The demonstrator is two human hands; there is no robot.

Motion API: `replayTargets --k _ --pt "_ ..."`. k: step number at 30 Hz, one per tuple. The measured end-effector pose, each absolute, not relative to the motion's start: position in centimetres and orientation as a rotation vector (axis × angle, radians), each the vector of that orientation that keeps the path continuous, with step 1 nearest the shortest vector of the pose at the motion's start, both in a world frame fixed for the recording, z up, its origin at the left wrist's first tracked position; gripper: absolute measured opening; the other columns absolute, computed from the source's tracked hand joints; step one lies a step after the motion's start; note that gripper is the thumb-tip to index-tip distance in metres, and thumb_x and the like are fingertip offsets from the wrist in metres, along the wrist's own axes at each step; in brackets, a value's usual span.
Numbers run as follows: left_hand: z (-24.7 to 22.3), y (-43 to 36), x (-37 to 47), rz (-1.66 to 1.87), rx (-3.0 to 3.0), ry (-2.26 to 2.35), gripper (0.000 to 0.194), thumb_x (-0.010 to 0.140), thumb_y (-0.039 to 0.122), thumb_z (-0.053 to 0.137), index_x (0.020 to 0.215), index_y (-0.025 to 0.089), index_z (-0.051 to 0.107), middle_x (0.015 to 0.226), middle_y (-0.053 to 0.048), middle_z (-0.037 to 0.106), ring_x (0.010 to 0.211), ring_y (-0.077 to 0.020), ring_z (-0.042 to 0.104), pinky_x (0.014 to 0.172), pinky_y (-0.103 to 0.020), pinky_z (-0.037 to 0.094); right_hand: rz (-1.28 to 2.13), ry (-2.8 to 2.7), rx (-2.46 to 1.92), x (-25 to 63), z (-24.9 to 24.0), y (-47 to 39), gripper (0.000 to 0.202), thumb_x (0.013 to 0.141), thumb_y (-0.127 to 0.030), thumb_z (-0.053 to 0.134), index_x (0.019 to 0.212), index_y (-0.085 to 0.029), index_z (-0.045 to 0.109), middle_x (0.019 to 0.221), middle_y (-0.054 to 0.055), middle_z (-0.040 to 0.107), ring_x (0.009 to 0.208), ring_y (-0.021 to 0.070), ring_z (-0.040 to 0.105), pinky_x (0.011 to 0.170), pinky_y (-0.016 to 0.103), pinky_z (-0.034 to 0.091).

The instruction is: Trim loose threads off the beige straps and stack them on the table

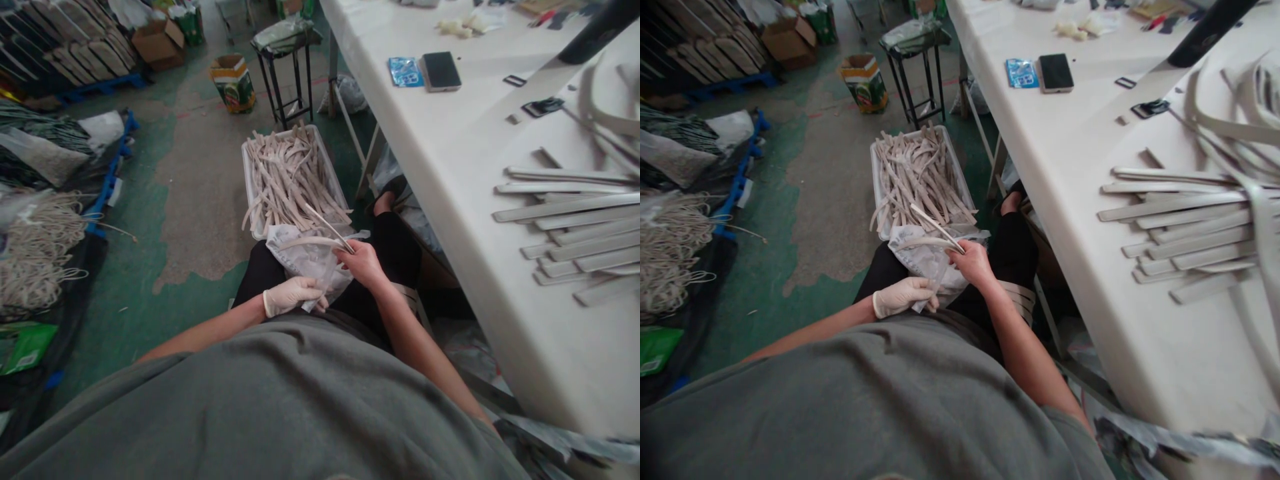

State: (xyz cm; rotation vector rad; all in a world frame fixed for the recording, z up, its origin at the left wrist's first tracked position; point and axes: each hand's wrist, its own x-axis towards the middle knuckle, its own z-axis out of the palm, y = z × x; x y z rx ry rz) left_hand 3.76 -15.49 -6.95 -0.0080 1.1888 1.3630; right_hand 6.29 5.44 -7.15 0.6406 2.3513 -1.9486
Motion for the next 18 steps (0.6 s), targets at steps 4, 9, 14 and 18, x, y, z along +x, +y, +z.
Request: replayTargets --k 4,9,14,18 --pt "-7.3 -16.1 4.1 1.196 -0.036 1.137 0.038 0.069 0.039 0.086 0.087 0.008 0.076 0.071 -0.012 0.072 0.062 -0.0153 0.066 0.06 -0.023 0.048 -1.997 2.296 0.608 6.5 -7.0 5.1 0.029 0.073 -0.046 0.069 0.072 -0.018 0.067 0.057 -0.002 0.061 0.048 0.0115 0.054 0.043 0.021 0.046" --pt "-7.0 -18.0 1.7 1.333 -0.13 1.108 0.024 0.076 0.031 0.08 0.082 0.009 0.076 0.078 -0.014 0.074 0.066 -0.0182 0.069 0.07 -0.029 0.055 -2.145 2.036 0.541 7.6 -5.8 5.5 0.04 0.071 -0.056 0.073 0.077 -0.018 0.066 0.07 0.002 0.066 0.059 0.0132 0.057 0.045 0.021 0.048" --pt "-1.2 -25.3 -6.1 1.841 -0.42 1.361 0.017 0.092 0.016 0.06 0.08 0.011 0.07 0.072 -0.007 0.072 0.061 -0.0158 0.068 0.071 -0.031 0.058 -2.269 1.85 0.508 8.9 -4.9 6.1 0.052 0.079 -0.069 0.062 0.068 -0.019 0.061 0.053 -0.002 0.056 0.043 0.0086 0.041 0.044 0.023 0.042" --pt "6.0 -31.6 -11.9 2.53 -0.523 1.509 0.033 0.105 0.027 0.04 0.086 0.017 0.066 0.069 0.003 0.071 0.065 -0.0091 0.066 0.081 -0.027 0.057 -2.204 1.818 0.481 9.6 -4.3 5.9 0.048 0.073 -0.065 0.072 0.067 -0.018 0.06 0.045 -0.003 0.053 0.04 0.008 0.038 0.039 0.021 0.029"
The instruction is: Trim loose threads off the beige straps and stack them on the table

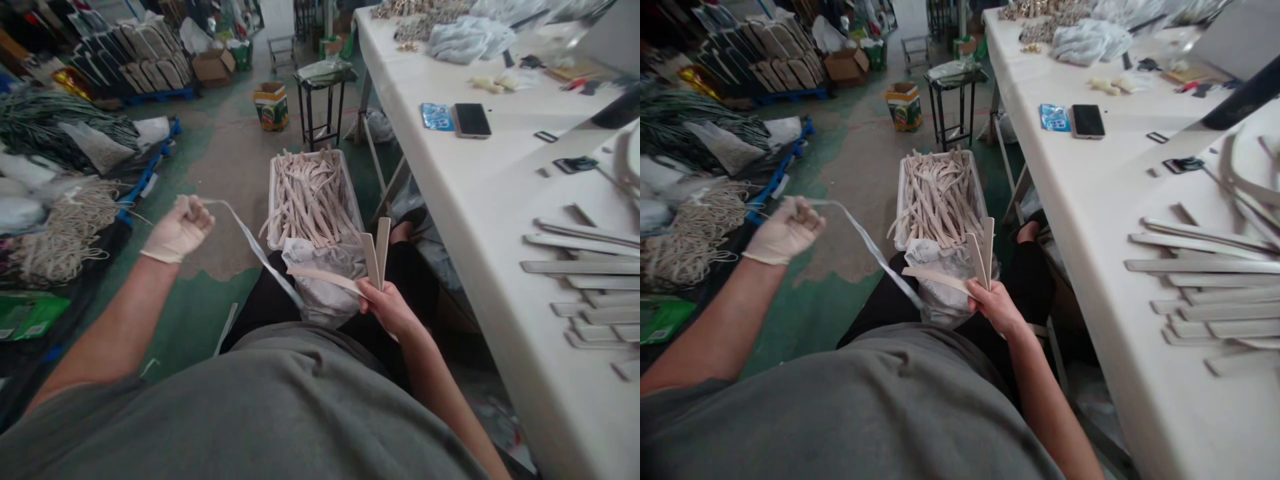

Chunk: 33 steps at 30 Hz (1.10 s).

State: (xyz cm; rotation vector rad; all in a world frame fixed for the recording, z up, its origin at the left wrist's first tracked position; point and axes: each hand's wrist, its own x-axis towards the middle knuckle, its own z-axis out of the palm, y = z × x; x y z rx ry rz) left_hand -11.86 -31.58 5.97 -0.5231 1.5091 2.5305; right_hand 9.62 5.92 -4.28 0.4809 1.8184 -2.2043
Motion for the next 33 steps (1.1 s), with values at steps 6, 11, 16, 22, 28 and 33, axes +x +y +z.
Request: replayTargets --k 6,11,16,22,28,33 --pt "3.9 -31.0 -9.3 2.578 -0.875 1.377 0.036 0.104 0.028 0.044 0.072 0.017 0.057 0.057 0.006 0.063 0.052 -0.0069 0.06 0.074 -0.026 0.057 -2.267 1.581 0.401 10.8 -3.8 5.0 0.042 0.073 -0.057 0.078 0.08 -0.019 0.061 0.056 -0.004 0.057 0.04 0.0074 0.043 0.039 0.02 0.033" --pt "-4.9 -25.0 -1.9 2.178 -1.163 1.1 0.031 0.098 0.029 0.057 0.07 0.015 0.058 0.059 0.002 0.064 0.049 -0.0085 0.062 0.063 -0.024 0.055 -2.131 1.682 0.431 11.8 -3.4 4.4 0.045 0.067 -0.06 0.08 0.078 -0.018 0.067 0.043 -0.008 0.042 0.036 0.0062 0.031 0.035 0.02 0.023" --pt "-7.3 -22.7 0.8 2.125 -1.135 1.011 0.02 0.094 0.032 0.064 0.083 0.015 0.065 0.074 -0.001 0.071 0.06 -0.0105 0.068 0.068 -0.024 0.055 -1.877 1.85 0.44 12.3 -1.9 4.3 0.045 0.065 -0.058 0.08 0.082 -0.016 0.076 0.04 -0.006 0.044 0.038 0.0083 0.037 0.039 0.022 0.027" --pt "-7.1 -22.7 1.2 2.041 -1.085 1.051 0.018 0.091 0.036 0.067 0.092 0.018 0.069 0.086 -0.002 0.073 0.069 -0.011 0.068 0.069 -0.022 0.052 -1.916 1.885 0.515 11.8 -1.6 3.9 0.043 0.065 -0.058 0.08 0.08 -0.017 0.075 0.039 -0.006 0.044 0.037 0.0089 0.035 0.037 0.022 0.025" --pt "-6.5 -22.3 1.7 2.063 -1.051 1.002 0.02 0.096 0.033 0.059 0.089 0.016 0.068 0.084 -0.003 0.072 0.068 -0.0114 0.068 0.066 -0.022 0.054 -1.967 1.871 0.522 11.1 -2.8 3.4 0.043 0.067 -0.057 0.08 0.08 -0.017 0.072 0.04 -0.007 0.043 0.037 0.0086 0.035 0.037 0.022 0.026" --pt "-6.7 -22.4 1.8 2.092 -1.055 0.931 0.021 0.098 0.031 0.058 0.088 0.015 0.066 0.083 -0.003 0.072 0.067 -0.0121 0.069 0.067 -0.025 0.057 -1.986 1.881 0.548 11.0 -4.2 3.6 0.042 0.07 -0.056 0.079 0.081 -0.017 0.07 0.042 -0.007 0.042 0.038 0.0086 0.035 0.038 0.022 0.027"
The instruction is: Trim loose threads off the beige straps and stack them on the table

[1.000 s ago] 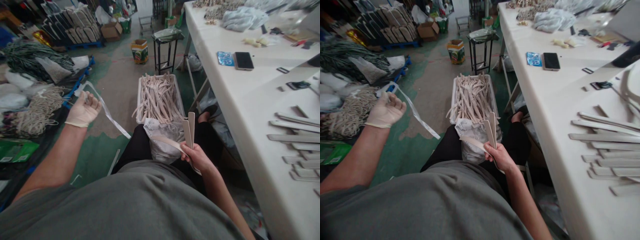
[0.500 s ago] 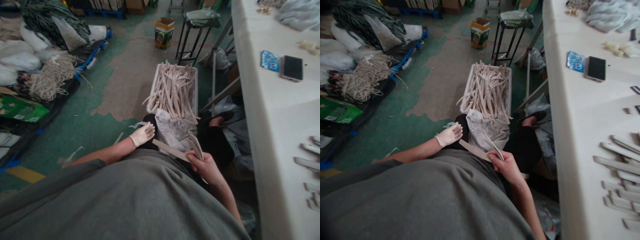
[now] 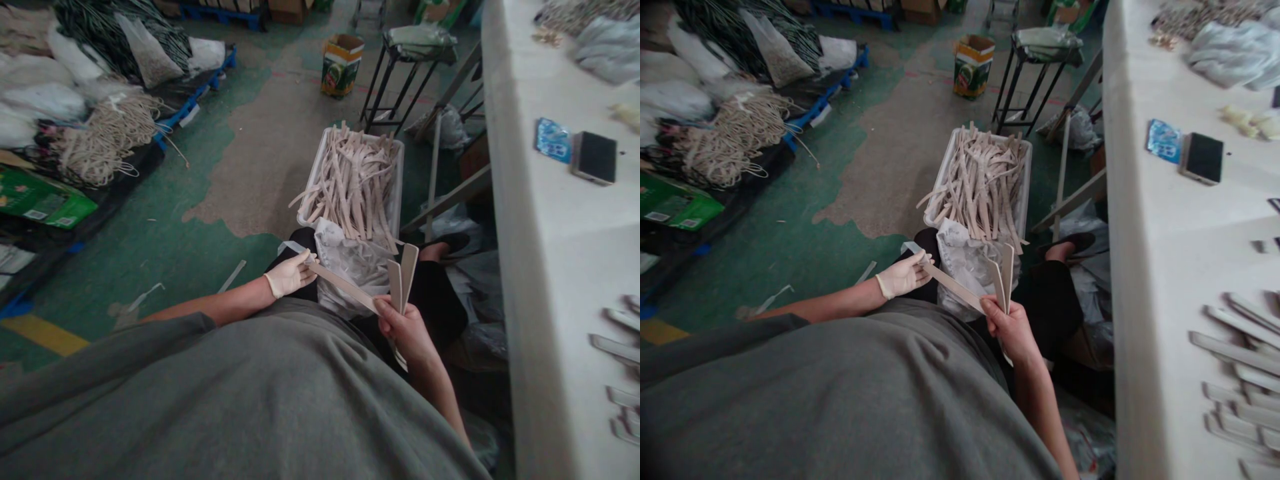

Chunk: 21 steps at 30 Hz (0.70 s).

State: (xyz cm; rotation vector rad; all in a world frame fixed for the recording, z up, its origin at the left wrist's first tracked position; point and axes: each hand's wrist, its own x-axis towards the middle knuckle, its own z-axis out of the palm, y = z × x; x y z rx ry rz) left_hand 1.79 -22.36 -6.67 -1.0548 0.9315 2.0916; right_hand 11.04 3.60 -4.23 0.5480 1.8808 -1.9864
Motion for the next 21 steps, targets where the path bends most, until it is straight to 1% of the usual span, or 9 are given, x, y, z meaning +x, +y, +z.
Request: replayTargets --k 5,10,14,17,21 --pt "-7.0 -22.4 1.9 2.121 -1.068 0.853 0.016 0.095 0.031 0.063 0.09 0.015 0.066 0.081 -0.002 0.072 0.066 -0.0114 0.069 0.066 -0.024 0.058 -2.015 1.82 0.572 11.5 -4.7 3.7 0.04 0.071 -0.055 0.078 0.08 -0.017 0.068 0.041 -0.008 0.041 0.037 0.0082 0.034 0.037 0.022 0.025" --pt "-6.9 -22.3 1.9 2.123 -1.078 0.808 0.02 0.096 0.031 0.06 0.087 0.015 0.066 0.077 -0.002 0.072 0.064 -0.012 0.069 0.066 -0.025 0.058 -2.049 1.756 0.601 11.8 -4.3 3.4 0.039 0.072 -0.053 0.079 0.08 -0.017 0.067 0.042 -0.009 0.039 0.036 0.0073 0.03 0.038 0.023 0.023" --pt "-7.0 -22.3 2.0 2.129 -1.079 0.798 0.019 0.094 0.032 0.064 0.087 0.015 0.068 0.077 -0.002 0.072 0.065 -0.0121 0.07 0.067 -0.024 0.058 -2.097 1.694 0.585 11.9 -3.9 3.2 0.039 0.071 -0.055 0.078 0.074 -0.019 0.063 0.042 -0.01 0.036 0.036 0.0066 0.027 0.037 0.023 0.021" --pt "-7.0 -22.3 2.1 2.112 -1.085 0.816 0.021 0.095 0.033 0.062 0.088 0.015 0.068 0.076 -0.002 0.072 0.065 -0.0124 0.07 0.066 -0.024 0.058 -2.138 1.662 0.561 12.0 -3.7 3.1 0.038 0.073 -0.054 0.077 0.074 -0.02 0.061 0.043 -0.01 0.035 0.035 0.0061 0.026 0.037 0.023 0.02" --pt "-6.9 -22.2 2.1 2.115 -1.093 0.81 0.02 0.097 0.032 0.059 0.091 0.015 0.069 0.08 -0.003 0.073 0.067 -0.013 0.071 0.069 -0.026 0.059 -2.146 1.673 0.554 11.9 -3.6 2.9 0.038 0.073 -0.054 0.077 0.075 -0.019 0.062 0.043 -0.01 0.036 0.035 0.0059 0.027 0.037 0.023 0.022"
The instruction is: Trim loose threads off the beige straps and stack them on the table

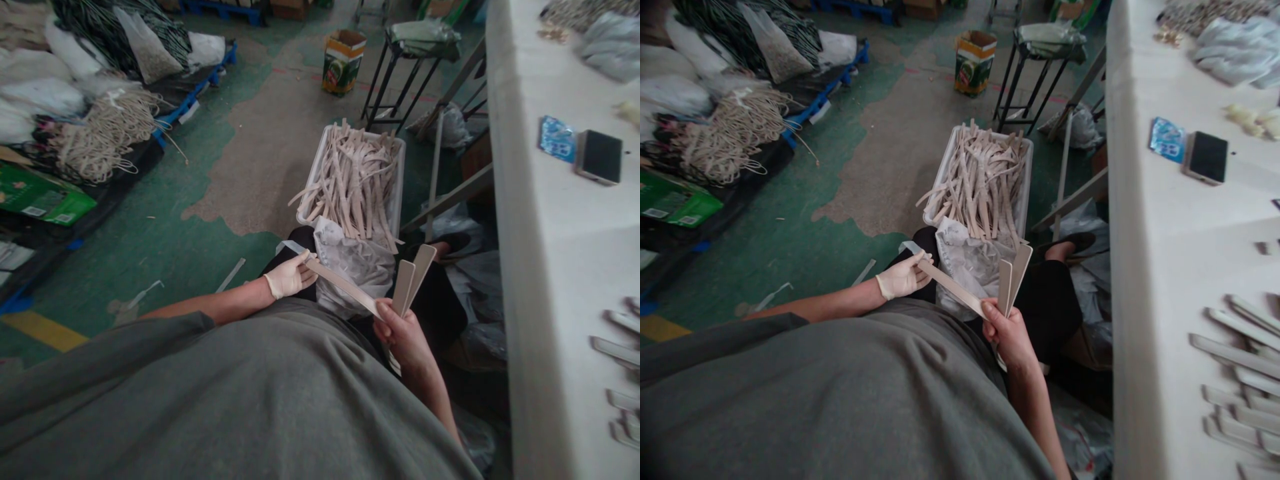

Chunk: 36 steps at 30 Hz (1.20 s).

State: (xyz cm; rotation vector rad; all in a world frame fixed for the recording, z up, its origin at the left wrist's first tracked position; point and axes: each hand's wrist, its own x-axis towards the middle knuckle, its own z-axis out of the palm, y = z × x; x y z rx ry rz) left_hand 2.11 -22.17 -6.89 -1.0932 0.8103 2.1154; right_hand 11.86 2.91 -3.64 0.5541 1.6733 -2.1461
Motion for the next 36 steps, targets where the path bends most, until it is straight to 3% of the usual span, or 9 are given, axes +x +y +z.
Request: replayTargets --k 13,18,23,36 --pt "-7.2 -21.8 2.6 2.244 -1.12 0.828 0.011 0.093 0.023 0.064 0.084 0.017 0.066 0.088 -0.003 0.071 0.073 -0.0124 0.069 0.072 -0.026 0.059 -1.878 2.063 0.661 12.0 -3.8 2.1 0.04 0.07 -0.057 0.077 0.081 -0.019 0.073 0.045 -0.004 0.048 0.04 0.0117 0.041 0.04 0.025 0.032" --pt "-7.1 -21.9 2.5 2.295 -1.086 0.944 0.007 0.092 0.018 0.064 0.086 0.017 0.067 0.088 -0.004 0.072 0.075 -0.0118 0.069 0.073 -0.023 0.056 -1.853 2.106 0.645 12.1 -3.3 2.1 0.039 0.072 -0.056 0.076 0.084 -0.018 0.074 0.046 -0.004 0.049 0.041 0.0111 0.04 0.041 0.025 0.031" --pt "-7.3 -22.6 2.2 2.26 -1.101 0.85 0.016 0.098 0.022 0.056 0.088 0.017 0.068 0.088 -0.004 0.073 0.078 -0.013 0.071 0.078 -0.026 0.056 -1.905 2.053 0.681 12.1 -3.3 2.4 0.038 0.071 -0.054 0.078 0.082 -0.018 0.072 0.044 -0.005 0.047 0.04 0.0107 0.039 0.04 0.025 0.031" --pt "-6.7 -22.2 2.2 2.18 -1.11 0.85 0.021 0.099 0.028 0.055 0.088 0.016 0.067 0.08 -0.002 0.072 0.066 -0.0115 0.069 0.071 -0.024 0.056 -2.057 1.828 0.607 12.0 -2.7 1.8 0.039 0.073 -0.053 0.079 0.079 -0.017 0.067 0.042 -0.008 0.042 0.038 0.0078 0.034 0.039 0.023 0.025"
